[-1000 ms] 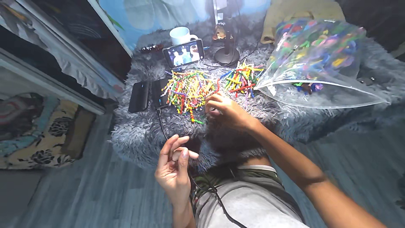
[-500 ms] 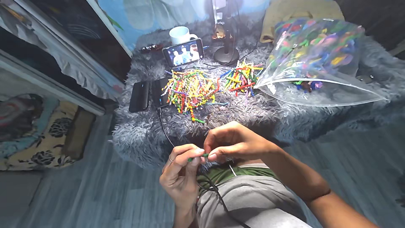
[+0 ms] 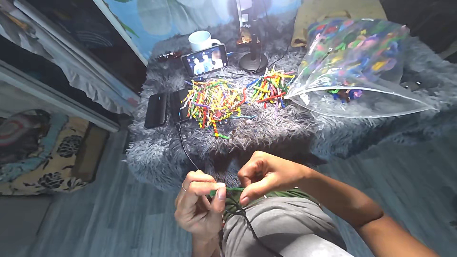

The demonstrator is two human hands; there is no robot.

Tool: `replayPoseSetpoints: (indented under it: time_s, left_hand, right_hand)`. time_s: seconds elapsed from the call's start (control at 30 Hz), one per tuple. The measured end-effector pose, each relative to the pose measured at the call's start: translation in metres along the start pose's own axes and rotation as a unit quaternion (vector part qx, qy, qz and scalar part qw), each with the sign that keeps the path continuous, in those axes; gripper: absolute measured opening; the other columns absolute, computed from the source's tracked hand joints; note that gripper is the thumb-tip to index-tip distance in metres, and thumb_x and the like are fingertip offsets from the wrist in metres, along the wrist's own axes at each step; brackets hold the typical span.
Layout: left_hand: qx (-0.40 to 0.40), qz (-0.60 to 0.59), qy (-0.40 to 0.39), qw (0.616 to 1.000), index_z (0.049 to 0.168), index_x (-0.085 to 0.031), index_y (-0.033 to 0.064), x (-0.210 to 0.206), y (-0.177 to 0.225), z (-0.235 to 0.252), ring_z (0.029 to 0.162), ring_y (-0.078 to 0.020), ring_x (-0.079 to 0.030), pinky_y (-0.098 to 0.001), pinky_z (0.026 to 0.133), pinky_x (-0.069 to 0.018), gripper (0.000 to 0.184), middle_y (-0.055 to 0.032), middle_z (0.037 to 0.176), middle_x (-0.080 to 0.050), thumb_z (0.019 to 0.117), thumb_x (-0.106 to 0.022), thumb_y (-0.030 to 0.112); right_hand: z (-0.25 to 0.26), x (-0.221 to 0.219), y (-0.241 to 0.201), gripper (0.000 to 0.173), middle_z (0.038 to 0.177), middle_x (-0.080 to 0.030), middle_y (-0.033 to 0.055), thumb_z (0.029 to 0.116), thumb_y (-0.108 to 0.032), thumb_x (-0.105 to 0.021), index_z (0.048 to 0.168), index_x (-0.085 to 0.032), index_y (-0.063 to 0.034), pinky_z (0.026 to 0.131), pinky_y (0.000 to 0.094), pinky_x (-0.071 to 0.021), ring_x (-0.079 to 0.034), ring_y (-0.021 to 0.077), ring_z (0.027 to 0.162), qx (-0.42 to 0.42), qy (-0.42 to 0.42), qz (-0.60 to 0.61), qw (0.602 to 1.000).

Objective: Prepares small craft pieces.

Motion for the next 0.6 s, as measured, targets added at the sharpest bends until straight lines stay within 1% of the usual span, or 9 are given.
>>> replayPoseSetpoints:
  time_s: [0.1,0.17,0.27,0.33,0.4,0.5,0.53,0.6]
  left_hand:
    - [0.006,0.045,-0.018,0.999,0.092,-0.069,0.0179,0.004,0.001,-0.001,0.09,0.0088,-0.059,-0.0065,0.077,-0.0461,0.016,0.0149,0.092,-0.062,0.1005,-0.065,0.031]
    - [0.013,0.068,-0.047,0.996,0.089,-0.064,0.0147,0.005,0.0,-0.001,0.082,0.0095,-0.057,-0.0057,0.072,-0.0444,0.02,0.0116,0.085,-0.06,0.102,-0.062,0.03]
    - [0.012,0.098,-0.109,0.989,0.092,-0.061,0.012,0.006,-0.001,-0.004,0.078,0.0086,-0.055,-0.0062,0.07,-0.0423,0.025,0.0075,0.083,-0.059,0.1052,-0.058,0.034]
    - [0.004,0.123,-0.142,0.982,0.094,-0.058,0.0113,0.006,-0.001,-0.007,0.08,0.007,-0.056,-0.0067,0.072,-0.0432,0.03,0.0048,0.085,-0.058,0.1062,-0.053,0.038]
    - [-0.005,0.136,-0.163,0.977,0.093,-0.055,0.0104,0.006,0.0,-0.01,0.081,0.0055,-0.056,-0.0071,0.074,-0.0438,0.032,0.002,0.085,-0.056,0.108,-0.049,0.038]
    - [-0.006,0.134,-0.153,0.979,0.091,-0.054,0.0103,0.007,0.0,-0.011,0.079,0.0054,-0.055,-0.0069,0.071,-0.0425,0.033,0.0017,0.083,-0.053,0.1084,-0.048,0.037]
    - [-0.004,0.131,-0.144,0.981,0.09,-0.054,0.0104,0.007,0.0,-0.01,0.078,0.006,-0.054,-0.0065,0.07,-0.0421,0.033,0.0022,0.082,-0.053,0.1084,-0.048,0.037]
    - [0.002,0.123,-0.124,0.985,0.089,-0.053,0.0111,0.008,-0.002,-0.01,0.076,0.0077,-0.053,-0.0056,0.068,-0.0409,0.033,0.0037,0.081,-0.052,0.1085,-0.048,0.037]
  right_hand:
    - [-0.002,0.003,-0.009,0.034,0.057,-0.043,-0.0086,0.0937,-0.012,-0.071,0.067,-0.053,-0.0036,0.049,0.0099,-0.025,-0.036,-0.0095,0.052,0.028,0.036,-0.113,0.993]
    - [-0.004,0.003,-0.013,0.034,0.057,-0.044,-0.008,0.0934,-0.013,-0.072,0.067,-0.053,-0.0037,0.049,0.01,-0.0259,-0.037,-0.009,0.052,0.032,0.044,-0.138,0.989]
    - [-0.005,0.004,-0.015,0.034,0.056,-0.042,-0.0108,0.094,-0.014,-0.071,0.067,-0.051,-0.0064,0.048,0.009,-0.0255,-0.036,-0.0102,0.052,0.017,0.036,-0.109,0.993]
    - [-0.005,0.004,-0.014,0.034,0.055,-0.041,-0.0131,0.0946,-0.012,-0.07,0.067,-0.051,-0.0085,0.047,0.0084,-0.0257,-0.036,-0.0111,0.051,0.001,0.021,-0.067,0.998]
    - [-0.004,0.003,-0.013,0.034,0.054,-0.04,-0.0141,0.095,-0.013,-0.07,0.066,-0.051,-0.009,0.046,0.0085,-0.025,-0.036,-0.0114,0.049,-0.015,0.004,-0.048,0.999]
    - [-0.004,0.0,-0.011,0.035,0.053,-0.039,-0.0127,0.0965,-0.014,-0.068,0.066,-0.053,-0.0064,0.045,0.0094,-0.0232,-0.034,-0.0106,0.048,-0.033,-0.024,-0.043,0.998]
    - [-0.004,-0.001,-0.009,0.034,0.054,-0.04,-0.012,0.0977,-0.013,-0.066,0.067,-0.053,-0.0054,0.045,0.0092,-0.0247,-0.036,-0.0104,0.048,-0.042,-0.034,-0.037,0.998]
    - [-0.006,-0.004,-0.005,0.032,0.057,-0.046,-0.0104,0.1017,-0.013,-0.06,0.072,-0.055,-0.0042,0.047,0.008,-0.0316,-0.042,-0.0104,0.05,-0.07,-0.059,-0.019,0.996]
Point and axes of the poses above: each hand's wrist, its own z-axis towards the middle knuckle, its own x-axis out of the back of the hand, y = z × x, the point moved 6 cm from there along z, towards the middle knuckle
